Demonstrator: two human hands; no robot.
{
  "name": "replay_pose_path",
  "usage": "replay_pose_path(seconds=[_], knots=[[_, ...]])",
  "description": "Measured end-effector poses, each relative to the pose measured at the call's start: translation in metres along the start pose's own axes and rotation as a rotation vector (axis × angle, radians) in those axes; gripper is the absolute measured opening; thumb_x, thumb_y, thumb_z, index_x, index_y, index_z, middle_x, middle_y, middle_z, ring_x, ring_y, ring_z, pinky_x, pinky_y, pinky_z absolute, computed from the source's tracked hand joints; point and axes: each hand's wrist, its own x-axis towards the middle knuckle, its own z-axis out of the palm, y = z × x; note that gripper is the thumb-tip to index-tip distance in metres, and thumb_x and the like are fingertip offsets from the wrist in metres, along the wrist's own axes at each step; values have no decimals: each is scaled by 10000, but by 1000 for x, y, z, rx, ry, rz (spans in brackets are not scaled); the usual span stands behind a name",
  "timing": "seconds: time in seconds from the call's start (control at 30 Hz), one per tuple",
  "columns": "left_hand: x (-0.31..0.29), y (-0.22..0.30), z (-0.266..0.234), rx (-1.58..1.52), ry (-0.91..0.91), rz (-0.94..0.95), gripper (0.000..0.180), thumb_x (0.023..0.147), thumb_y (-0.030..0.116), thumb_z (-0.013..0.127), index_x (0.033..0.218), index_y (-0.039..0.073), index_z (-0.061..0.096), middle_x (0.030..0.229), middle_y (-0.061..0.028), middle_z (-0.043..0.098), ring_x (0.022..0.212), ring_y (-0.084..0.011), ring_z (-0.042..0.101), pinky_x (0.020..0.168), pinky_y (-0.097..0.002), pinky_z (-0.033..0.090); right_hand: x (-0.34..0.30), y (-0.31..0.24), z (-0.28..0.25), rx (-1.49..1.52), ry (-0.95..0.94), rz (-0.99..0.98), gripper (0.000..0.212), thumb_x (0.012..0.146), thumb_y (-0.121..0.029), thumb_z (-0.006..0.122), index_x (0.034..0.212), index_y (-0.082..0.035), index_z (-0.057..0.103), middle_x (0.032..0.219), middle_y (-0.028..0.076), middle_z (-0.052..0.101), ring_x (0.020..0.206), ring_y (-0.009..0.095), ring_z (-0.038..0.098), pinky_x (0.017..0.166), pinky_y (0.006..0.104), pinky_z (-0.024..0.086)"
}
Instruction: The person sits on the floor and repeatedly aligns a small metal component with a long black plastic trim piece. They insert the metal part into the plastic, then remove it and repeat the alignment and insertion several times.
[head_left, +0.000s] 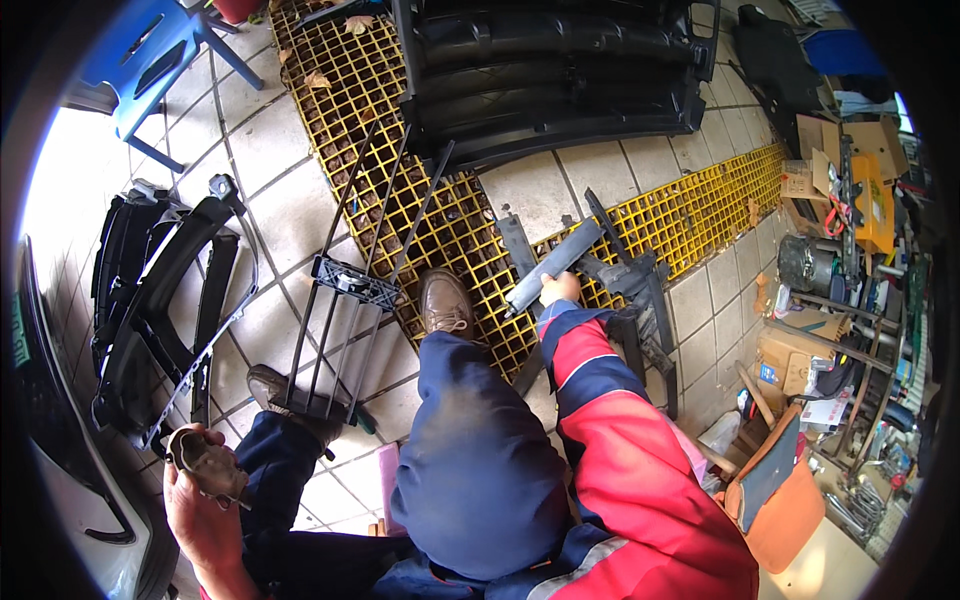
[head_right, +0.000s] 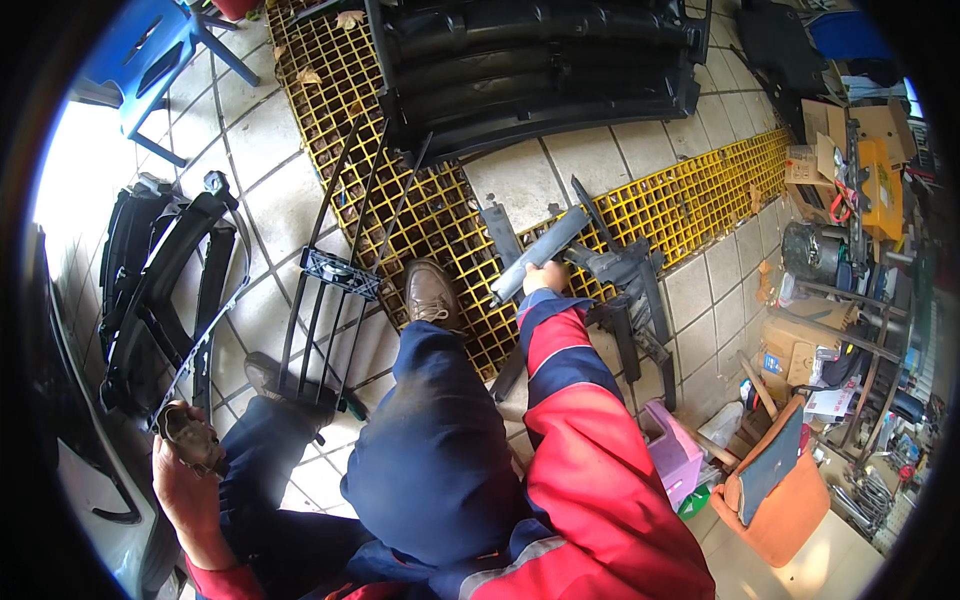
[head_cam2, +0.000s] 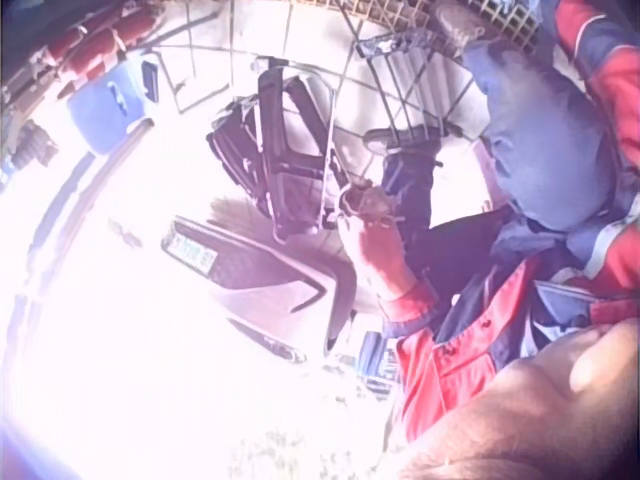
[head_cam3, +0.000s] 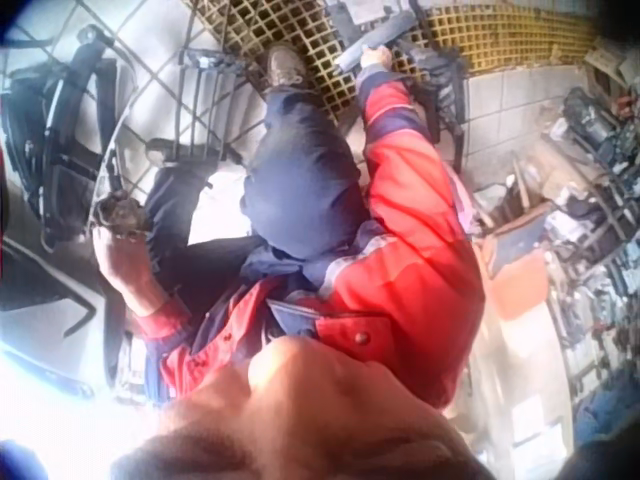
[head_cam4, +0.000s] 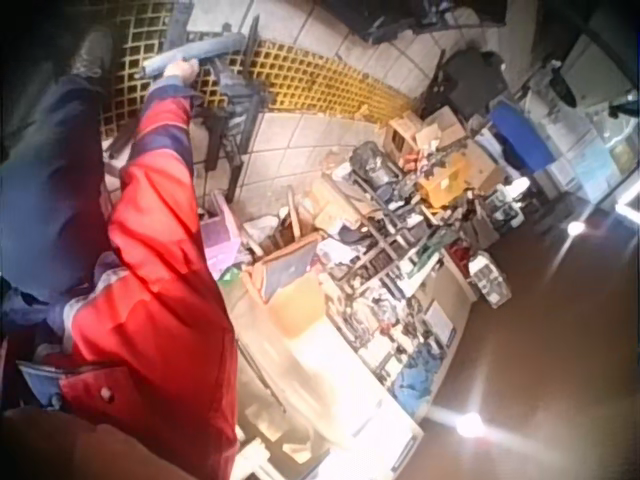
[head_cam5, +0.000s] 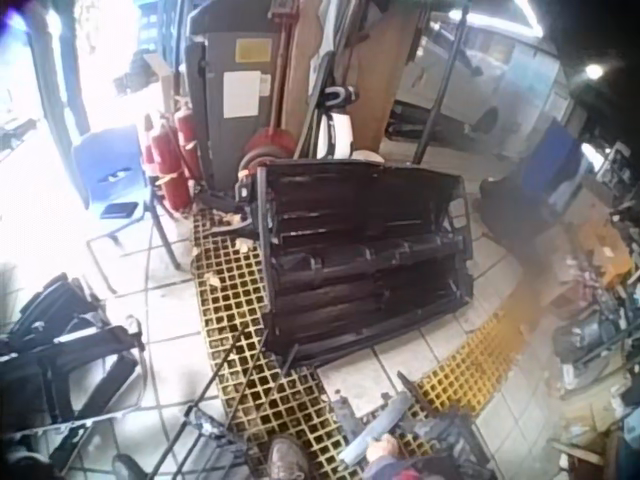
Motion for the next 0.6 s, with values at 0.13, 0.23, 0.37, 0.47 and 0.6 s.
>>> replay_pose_path(seconds=[0.13,0.23,0.37,0.47,0.6], knots=[[-4,2,-4,10,-41,13,639,969,260,757,1473,-40,502,1344,-204,623,1141,-259,664,932,-357,587,-32,-21,-26,241,103,-71,291,929,-173,799,1186,-50,738,1111,169,787,1050,361,755,927,437,572],[-8,-1,-9,20,-52,66,570,967,237,729,1440,-23,547,1293,-169,660,1127,-233,673,942,-350,571,-74,-66,-78,476,82,-48,223,968,-134,766,1152,-15,724,1031,162,778,868,278,746,783,417,586],[-13,2,-8,-5,-91,-22,472,1017,286,704,1402,37,588,1287,-135,690,1118,-274,696,940,-441,585,-158,-176,-187,1016,-36,-391,93,1012,-81,727,1008,-4,674,846,42,680,637,104,628,545,268,538],[-15,8,8,-161,-278,-31,472,1056,397,670,1391,74,594,1328,-129,693,1152,-316,700,937,-529,592,-238,-261,-279,1081,-119,-656,173,1000,-150,771,1024,-8,674,904,32,701,668,85,640,586,247,566],[-21,24,31,-240,-442,56,493,1042,394,684,1423,100,577,1347,-171,661,1164,-353,684,989,-533,581,-366,-345,-358,1254,-455,-1032,153,992,-99,759,1129,-52,709,995,40,745,794,104,704,632,247,605]])
